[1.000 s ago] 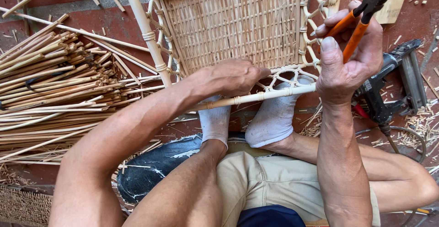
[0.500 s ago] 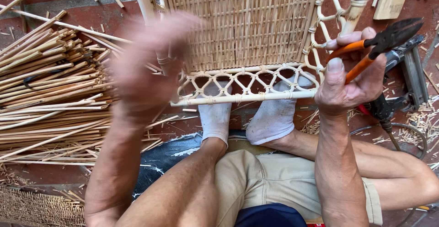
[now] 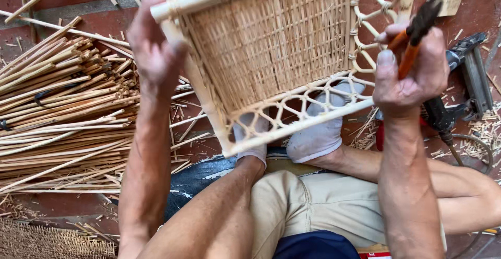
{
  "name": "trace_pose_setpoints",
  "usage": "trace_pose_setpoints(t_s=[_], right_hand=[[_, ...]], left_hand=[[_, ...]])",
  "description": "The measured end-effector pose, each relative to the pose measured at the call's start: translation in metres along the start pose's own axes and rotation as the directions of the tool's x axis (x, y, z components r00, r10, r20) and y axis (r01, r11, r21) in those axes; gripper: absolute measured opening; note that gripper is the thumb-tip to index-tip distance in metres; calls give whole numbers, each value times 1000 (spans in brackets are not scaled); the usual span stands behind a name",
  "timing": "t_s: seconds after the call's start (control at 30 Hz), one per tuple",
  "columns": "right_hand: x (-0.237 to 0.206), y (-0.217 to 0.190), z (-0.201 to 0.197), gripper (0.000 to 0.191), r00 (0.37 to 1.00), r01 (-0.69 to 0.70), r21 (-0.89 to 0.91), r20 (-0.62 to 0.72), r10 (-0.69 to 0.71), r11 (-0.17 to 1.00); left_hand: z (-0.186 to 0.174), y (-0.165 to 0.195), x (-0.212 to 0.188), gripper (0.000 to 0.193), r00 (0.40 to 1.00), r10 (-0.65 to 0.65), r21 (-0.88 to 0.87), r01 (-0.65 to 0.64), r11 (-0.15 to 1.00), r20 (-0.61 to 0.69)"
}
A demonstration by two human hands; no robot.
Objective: The person assembles a rectangular bamboo frame by attaching thin bamboo strips to a cardboard base using a pneumatic nail gun. They then trim excess woven bamboo strands from the frame's edge with pliers.
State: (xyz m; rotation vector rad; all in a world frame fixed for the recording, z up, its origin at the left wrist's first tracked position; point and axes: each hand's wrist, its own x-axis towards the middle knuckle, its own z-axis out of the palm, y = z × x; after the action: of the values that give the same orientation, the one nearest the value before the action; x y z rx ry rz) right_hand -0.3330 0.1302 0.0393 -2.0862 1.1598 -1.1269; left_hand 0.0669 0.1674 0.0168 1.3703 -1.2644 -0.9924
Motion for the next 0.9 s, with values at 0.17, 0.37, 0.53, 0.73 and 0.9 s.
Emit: trace_pose_setpoints(t_s=[0.17,0.37,0.53,0.73,0.9], right_hand=[[22,17,-27,32,960,145,-72,251,-123,987],[35,-13,-73,38,885,34,-188,463,58,982],[57,-44,-70,56,779,176,-442,609,150,880],[70,-58,-54,49,474,498,-670,742,474,551],[75,-55,-50,34,373,659,-599,786,494,455]], left_hand=[[11,55,-30,98,941,315,201,-336,920,126],[22,102,-59,94,932,345,203,-361,910,108],[50,137,-66,91,923,260,52,-256,965,-284],[25,195,-59,105,961,210,420,-267,867,178],[35,205,-48,103,896,355,476,-443,760,267]])
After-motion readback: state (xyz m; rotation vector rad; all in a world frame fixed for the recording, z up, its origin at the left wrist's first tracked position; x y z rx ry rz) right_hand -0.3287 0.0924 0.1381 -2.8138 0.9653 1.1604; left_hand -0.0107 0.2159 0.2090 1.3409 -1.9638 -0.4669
